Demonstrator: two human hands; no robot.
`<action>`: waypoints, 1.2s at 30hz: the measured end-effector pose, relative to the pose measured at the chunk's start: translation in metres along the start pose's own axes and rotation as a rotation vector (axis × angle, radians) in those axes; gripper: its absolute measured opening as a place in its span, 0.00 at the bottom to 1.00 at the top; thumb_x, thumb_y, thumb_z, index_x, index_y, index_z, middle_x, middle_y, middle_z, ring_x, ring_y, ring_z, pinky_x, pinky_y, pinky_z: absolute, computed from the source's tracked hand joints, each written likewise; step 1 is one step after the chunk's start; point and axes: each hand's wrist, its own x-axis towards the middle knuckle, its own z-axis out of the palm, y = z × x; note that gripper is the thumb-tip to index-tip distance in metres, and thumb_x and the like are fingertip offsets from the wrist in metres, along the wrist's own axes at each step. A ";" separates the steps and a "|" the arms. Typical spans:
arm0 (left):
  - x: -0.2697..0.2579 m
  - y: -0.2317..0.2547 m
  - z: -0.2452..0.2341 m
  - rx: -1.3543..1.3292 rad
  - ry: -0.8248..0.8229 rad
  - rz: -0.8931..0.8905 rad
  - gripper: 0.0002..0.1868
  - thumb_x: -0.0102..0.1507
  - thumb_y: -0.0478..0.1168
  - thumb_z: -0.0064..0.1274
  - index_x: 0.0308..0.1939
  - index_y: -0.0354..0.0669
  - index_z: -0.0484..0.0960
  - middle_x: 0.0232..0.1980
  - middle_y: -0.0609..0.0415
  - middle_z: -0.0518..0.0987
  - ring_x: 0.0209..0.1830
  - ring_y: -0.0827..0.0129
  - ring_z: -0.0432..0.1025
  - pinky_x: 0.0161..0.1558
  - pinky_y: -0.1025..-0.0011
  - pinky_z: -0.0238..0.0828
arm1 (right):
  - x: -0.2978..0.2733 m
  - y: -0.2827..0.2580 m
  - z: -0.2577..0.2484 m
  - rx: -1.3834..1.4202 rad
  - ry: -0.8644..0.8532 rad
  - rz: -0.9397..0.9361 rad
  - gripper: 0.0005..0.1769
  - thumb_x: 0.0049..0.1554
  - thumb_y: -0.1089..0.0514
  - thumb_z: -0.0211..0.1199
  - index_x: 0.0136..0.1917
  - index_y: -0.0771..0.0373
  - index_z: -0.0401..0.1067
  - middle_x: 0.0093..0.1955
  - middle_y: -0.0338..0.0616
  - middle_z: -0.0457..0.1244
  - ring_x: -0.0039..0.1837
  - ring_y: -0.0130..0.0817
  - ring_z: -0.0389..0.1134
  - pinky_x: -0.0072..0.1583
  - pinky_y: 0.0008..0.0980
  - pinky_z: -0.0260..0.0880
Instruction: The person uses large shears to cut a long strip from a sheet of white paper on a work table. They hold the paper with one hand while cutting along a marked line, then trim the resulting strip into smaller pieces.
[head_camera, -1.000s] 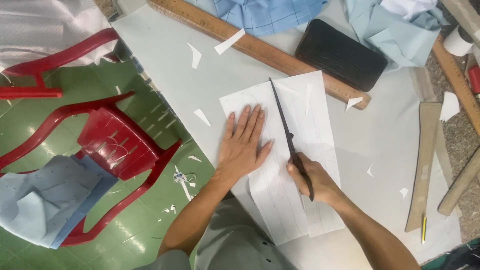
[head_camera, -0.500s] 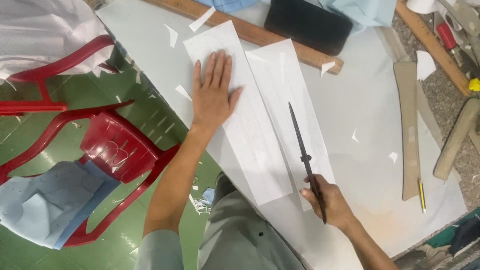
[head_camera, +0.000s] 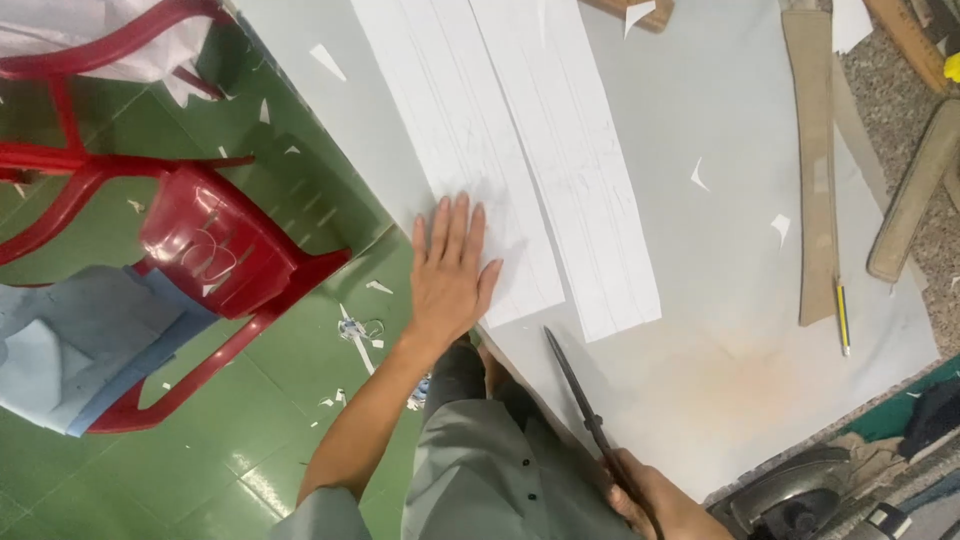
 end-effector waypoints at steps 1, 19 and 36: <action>0.000 0.001 0.006 -0.002 0.001 -0.005 0.35 0.76 0.56 0.35 0.80 0.37 0.56 0.83 0.41 0.52 0.84 0.47 0.47 0.81 0.43 0.40 | 0.015 0.009 0.001 -0.004 0.000 0.003 0.49 0.48 0.19 0.46 0.71 0.52 0.64 0.65 0.34 0.69 0.66 0.28 0.71 0.67 0.32 0.69; 0.001 -0.004 0.019 0.043 -0.055 -0.055 0.35 0.75 0.58 0.28 0.81 0.41 0.59 0.84 0.48 0.52 0.85 0.56 0.43 0.81 0.48 0.36 | 0.088 -0.028 0.017 0.030 0.163 -0.197 0.46 0.51 0.21 0.39 0.67 0.56 0.57 0.34 0.34 0.56 0.36 0.26 0.58 0.41 0.27 0.64; 0.003 -0.005 0.015 0.059 -0.066 -0.050 0.35 0.76 0.59 0.32 0.80 0.42 0.59 0.83 0.48 0.53 0.84 0.55 0.46 0.81 0.48 0.38 | 0.076 -0.044 0.012 -0.088 0.354 -0.193 0.39 0.54 0.23 0.39 0.51 0.59 0.68 0.29 0.35 0.57 0.31 0.28 0.54 0.36 0.31 0.55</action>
